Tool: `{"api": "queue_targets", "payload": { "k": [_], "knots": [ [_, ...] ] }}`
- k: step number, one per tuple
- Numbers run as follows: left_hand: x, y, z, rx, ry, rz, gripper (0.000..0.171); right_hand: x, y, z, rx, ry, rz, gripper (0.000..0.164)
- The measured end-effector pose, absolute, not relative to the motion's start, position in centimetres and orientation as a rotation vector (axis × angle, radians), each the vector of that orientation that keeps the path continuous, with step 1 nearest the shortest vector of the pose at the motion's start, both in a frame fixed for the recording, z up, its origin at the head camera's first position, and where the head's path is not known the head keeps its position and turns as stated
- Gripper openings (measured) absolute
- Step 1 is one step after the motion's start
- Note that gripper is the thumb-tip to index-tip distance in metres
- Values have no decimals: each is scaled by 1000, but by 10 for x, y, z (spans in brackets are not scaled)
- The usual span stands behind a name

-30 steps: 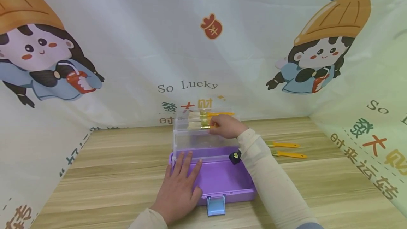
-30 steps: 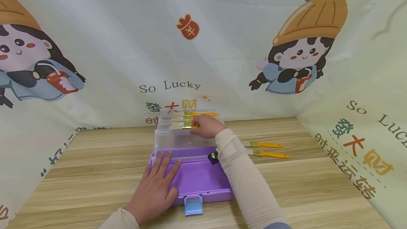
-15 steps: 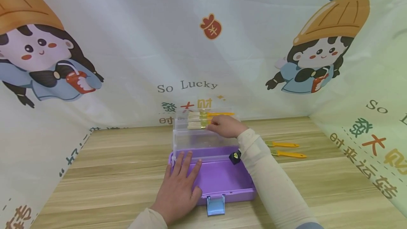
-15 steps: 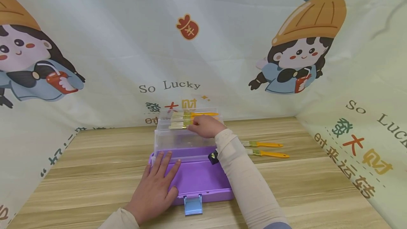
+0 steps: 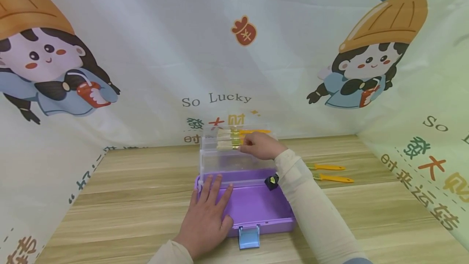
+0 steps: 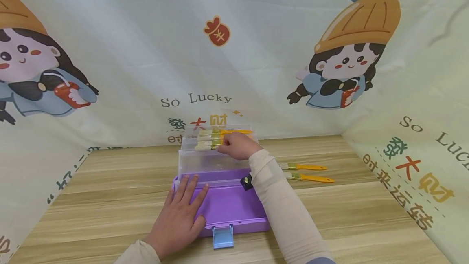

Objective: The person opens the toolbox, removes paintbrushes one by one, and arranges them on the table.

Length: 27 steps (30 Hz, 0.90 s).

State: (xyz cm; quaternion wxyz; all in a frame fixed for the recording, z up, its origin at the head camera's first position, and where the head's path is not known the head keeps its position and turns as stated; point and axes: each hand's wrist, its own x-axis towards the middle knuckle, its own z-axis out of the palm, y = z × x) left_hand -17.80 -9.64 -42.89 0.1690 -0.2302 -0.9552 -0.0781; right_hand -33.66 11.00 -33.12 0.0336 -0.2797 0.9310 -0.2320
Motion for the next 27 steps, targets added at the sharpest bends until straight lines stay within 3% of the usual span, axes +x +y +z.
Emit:
{"api": "queue_targets", "payload": {
  "k": [27],
  "knots": [
    [-178, -97, -429, -655, -2735, -208, 65, -330, 121, -323, -954, 2999, -796, 17]
  ]
}}
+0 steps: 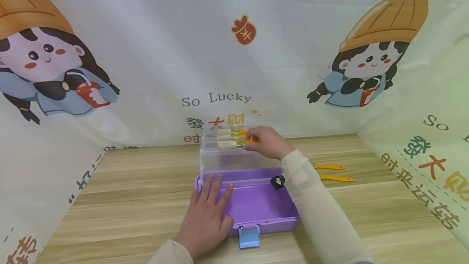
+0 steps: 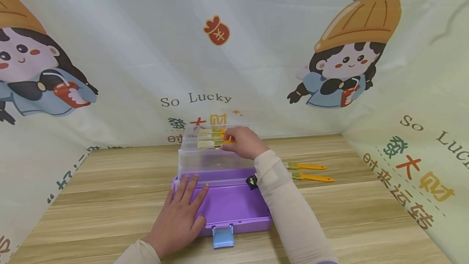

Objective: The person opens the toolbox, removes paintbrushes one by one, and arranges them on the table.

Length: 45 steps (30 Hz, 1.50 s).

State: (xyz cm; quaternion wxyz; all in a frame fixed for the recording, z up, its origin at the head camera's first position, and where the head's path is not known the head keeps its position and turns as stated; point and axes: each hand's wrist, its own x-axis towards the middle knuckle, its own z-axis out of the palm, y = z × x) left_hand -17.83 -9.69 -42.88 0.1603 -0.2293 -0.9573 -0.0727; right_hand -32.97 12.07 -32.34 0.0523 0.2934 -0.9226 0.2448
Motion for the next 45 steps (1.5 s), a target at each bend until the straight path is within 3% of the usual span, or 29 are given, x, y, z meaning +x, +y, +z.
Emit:
{"api": "queue_targets", "payload": {
  "k": [27, 45],
  "knots": [
    [-177, -98, -429, -661, -2708, -235, 65, -304, 151, -314, 843, -2794, 726, 18],
    [-178, -96, -429, -660, -2729, -241, 65, -293, 188, -329, 782, -2789, 722, 19]
  ]
}}
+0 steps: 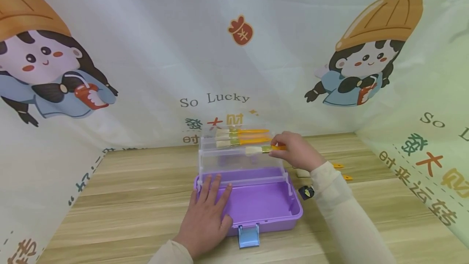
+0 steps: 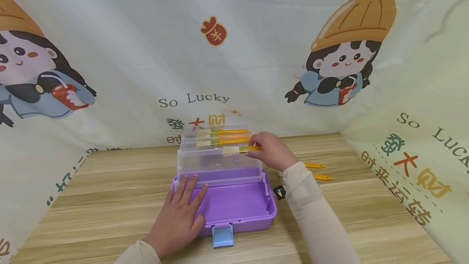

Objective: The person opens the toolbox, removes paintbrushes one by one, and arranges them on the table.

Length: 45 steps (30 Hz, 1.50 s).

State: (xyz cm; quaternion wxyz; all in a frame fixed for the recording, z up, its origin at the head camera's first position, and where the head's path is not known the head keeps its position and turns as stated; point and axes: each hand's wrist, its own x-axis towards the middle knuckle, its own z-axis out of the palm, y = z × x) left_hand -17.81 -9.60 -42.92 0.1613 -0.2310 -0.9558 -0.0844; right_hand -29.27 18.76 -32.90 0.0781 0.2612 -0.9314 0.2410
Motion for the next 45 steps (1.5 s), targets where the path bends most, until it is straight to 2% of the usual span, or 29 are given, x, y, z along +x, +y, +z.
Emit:
{"api": "queue_targets", "payload": {
  "k": [15, 45],
  "knots": [
    [-178, -96, -431, -670, -2687, -228, 64, -284, 227, -350, 765, -2709, 756, 12],
    [-178, -95, -430, -663, -2707, -224, 64, -270, 285, -371, 605, -2768, 666, 15]
  ]
}}
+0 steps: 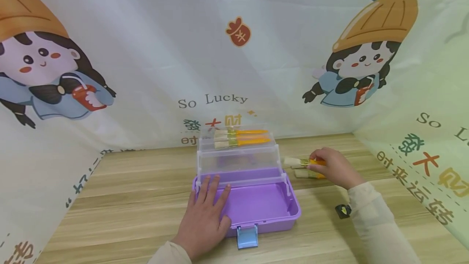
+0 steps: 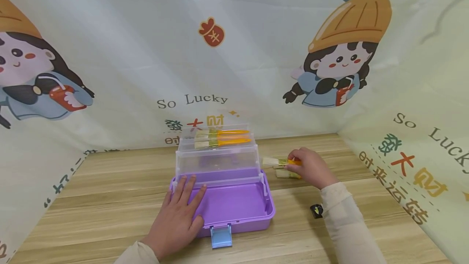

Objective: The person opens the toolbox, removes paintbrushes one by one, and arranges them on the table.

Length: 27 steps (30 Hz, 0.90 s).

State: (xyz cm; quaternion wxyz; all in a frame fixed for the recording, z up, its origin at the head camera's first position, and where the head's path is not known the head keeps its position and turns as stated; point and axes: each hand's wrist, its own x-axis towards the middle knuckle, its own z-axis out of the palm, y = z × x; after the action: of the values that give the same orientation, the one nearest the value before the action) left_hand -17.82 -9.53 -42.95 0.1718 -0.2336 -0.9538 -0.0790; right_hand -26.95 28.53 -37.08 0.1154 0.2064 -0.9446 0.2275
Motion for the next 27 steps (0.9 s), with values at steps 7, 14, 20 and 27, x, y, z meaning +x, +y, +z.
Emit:
{"api": "queue_targets", "payload": {
  "k": [7, 14, 20, 27],
  "knots": [
    [-179, -96, -430, -667, -2695, -222, 65, -267, 298, -382, 585, -2820, 665, 11],
    [-178, -95, -429, -664, -2694, -231, 64, -263, 309, -394, 564, -2880, 671, 15],
    [-179, -95, -430, -659, -2701, -221, 65, -262, 312, -402, 551, -2919, 710, 13],
    [-178, -96, -431, -664, -2686, -225, 65, -263, 315, -410, 604, -2938, 697, 15]
  ]
}}
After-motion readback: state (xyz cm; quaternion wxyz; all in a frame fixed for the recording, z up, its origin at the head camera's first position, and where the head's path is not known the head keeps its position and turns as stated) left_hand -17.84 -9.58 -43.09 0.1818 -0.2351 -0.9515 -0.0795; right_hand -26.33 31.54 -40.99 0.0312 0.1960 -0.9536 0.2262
